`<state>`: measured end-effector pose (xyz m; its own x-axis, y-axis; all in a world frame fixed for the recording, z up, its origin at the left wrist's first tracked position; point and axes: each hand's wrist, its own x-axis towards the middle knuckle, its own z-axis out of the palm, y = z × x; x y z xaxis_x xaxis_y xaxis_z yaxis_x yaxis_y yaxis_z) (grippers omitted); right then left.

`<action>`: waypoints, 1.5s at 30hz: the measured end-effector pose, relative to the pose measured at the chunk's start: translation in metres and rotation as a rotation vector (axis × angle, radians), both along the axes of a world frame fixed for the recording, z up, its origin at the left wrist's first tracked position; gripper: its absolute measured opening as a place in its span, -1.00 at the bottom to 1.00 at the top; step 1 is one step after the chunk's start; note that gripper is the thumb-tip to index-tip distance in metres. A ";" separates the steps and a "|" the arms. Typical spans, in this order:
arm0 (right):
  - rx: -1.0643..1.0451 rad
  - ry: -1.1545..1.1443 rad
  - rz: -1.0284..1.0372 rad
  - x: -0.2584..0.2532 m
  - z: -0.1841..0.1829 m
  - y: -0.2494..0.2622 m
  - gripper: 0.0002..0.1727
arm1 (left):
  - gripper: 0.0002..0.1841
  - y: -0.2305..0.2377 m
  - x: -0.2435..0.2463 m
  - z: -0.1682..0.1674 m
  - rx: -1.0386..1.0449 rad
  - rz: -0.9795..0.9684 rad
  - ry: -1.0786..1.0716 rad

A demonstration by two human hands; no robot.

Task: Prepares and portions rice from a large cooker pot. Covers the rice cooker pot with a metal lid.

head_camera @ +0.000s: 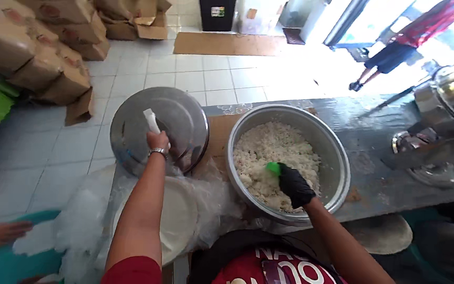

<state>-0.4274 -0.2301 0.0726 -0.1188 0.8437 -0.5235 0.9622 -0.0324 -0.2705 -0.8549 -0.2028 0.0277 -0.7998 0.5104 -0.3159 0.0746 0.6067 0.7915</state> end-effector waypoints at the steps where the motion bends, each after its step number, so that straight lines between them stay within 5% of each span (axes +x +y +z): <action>1: 0.007 0.074 0.027 -0.006 0.004 0.002 -0.38 | -0.42 0.004 -0.001 0.002 0.004 0.000 -0.003; 3: 0.167 0.228 0.052 -0.005 0.021 0.008 -0.37 | -0.42 0.006 -0.011 0.007 0.049 -0.020 0.029; 8: 1.189 0.542 0.037 0.038 0.058 0.011 -0.45 | -0.40 0.007 -0.030 0.066 0.362 -0.069 0.104; 10: 1.331 0.582 0.050 0.050 0.058 0.008 -0.43 | -0.41 0.003 -0.036 0.089 0.465 -0.081 0.151; 12: 1.227 0.536 0.100 0.060 0.026 0.005 -0.46 | -0.46 -0.005 -0.022 0.121 0.516 -0.102 0.213; 15: 0.517 0.305 0.091 0.081 -0.024 0.022 -0.35 | -0.47 -0.018 0.025 0.155 0.499 -0.180 0.308; 20: 0.215 0.165 -0.003 0.115 -0.011 0.050 -0.05 | -0.54 -0.025 0.142 0.173 0.412 -0.367 0.371; 22: 0.338 0.209 0.018 0.136 -0.008 0.054 -0.04 | -0.59 -0.023 0.192 0.174 0.344 -0.452 0.335; 27: 0.852 0.488 -0.146 0.203 -0.017 0.056 -0.36 | -0.67 -0.014 0.285 0.140 0.290 -0.691 0.238; 36: 0.808 0.436 -0.282 0.293 -0.045 0.039 -0.43 | -0.62 0.013 0.373 0.093 0.000 -0.887 0.189; 45: 0.765 0.575 -0.212 0.283 -0.043 0.050 -0.46 | -0.59 0.011 0.378 0.084 0.002 -0.881 0.265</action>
